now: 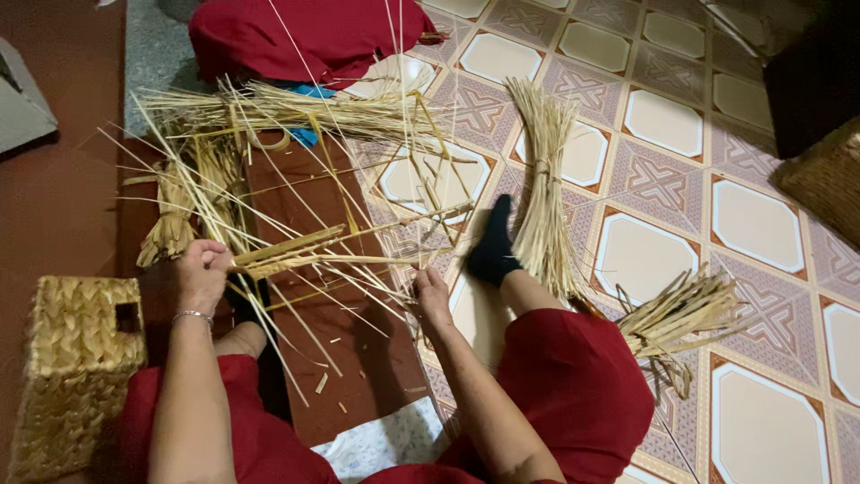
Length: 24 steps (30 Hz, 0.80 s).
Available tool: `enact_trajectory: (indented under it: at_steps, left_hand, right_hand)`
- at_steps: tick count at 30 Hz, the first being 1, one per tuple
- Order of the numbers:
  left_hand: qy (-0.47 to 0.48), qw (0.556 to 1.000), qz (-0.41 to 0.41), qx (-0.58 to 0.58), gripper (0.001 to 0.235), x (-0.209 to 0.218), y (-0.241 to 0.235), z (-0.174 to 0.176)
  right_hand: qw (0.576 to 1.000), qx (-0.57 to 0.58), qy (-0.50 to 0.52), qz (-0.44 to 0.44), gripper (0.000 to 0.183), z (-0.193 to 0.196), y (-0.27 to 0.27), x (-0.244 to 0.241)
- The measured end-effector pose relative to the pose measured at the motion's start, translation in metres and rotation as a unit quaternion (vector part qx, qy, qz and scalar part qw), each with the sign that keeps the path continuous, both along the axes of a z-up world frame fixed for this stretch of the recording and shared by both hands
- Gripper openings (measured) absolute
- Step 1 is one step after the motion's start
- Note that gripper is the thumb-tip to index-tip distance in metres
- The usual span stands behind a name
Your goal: The person sits on the floor and weaves dried plant fibers into a rectangular basket frame. They interlace thin strips through the frame, occasionally adjust the structure, and use a pair of scissors to trim excess material. A completed basket sits nearby as a reference.
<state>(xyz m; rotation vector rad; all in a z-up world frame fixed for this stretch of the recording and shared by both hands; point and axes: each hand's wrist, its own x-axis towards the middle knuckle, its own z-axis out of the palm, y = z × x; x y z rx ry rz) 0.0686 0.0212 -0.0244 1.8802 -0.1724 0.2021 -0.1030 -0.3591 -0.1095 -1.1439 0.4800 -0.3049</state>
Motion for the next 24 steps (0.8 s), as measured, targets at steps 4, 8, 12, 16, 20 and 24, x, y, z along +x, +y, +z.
enact_trajectory:
  at_steps: [4,8,12,16,20,24]
  left_hand:
    - [-0.02,0.998,-0.009,0.059,0.016,-0.016,-0.008,-0.013]
    - [-0.034,0.991,-0.027,0.123,0.015,-0.04,-0.022,-0.026]
    - [-0.015,0.997,-0.056,0.056,0.017,-0.059,-0.019,-0.036]
    - [-0.002,0.998,-0.034,0.057,0.02,-0.073,-0.008,-0.028]
    - [0.046,0.996,-0.022,0.071,0.018,-0.095,0.003,-0.02]
    - [0.011,0.996,-0.084,-0.018,0.013,-0.105,0.011,-0.008]
  right_hand:
    - [0.994,0.02,0.091,-0.049,0.038,-0.005,-0.019,-0.025]
    - [0.997,-0.041,0.043,-0.054,0.034,-0.002,-0.029,-0.063]
    - [0.991,-0.105,0.035,-0.078,0.033,0.008,-0.014,-0.104]
    - [0.994,0.089,0.015,-0.059,0.03,0.043,0.006,-0.114]
    - [0.997,0.052,0.024,-0.042,0.031,0.07,0.025,-0.134]
    - [0.984,-0.091,0.15,-0.042,0.032,0.07,0.04,-0.158]
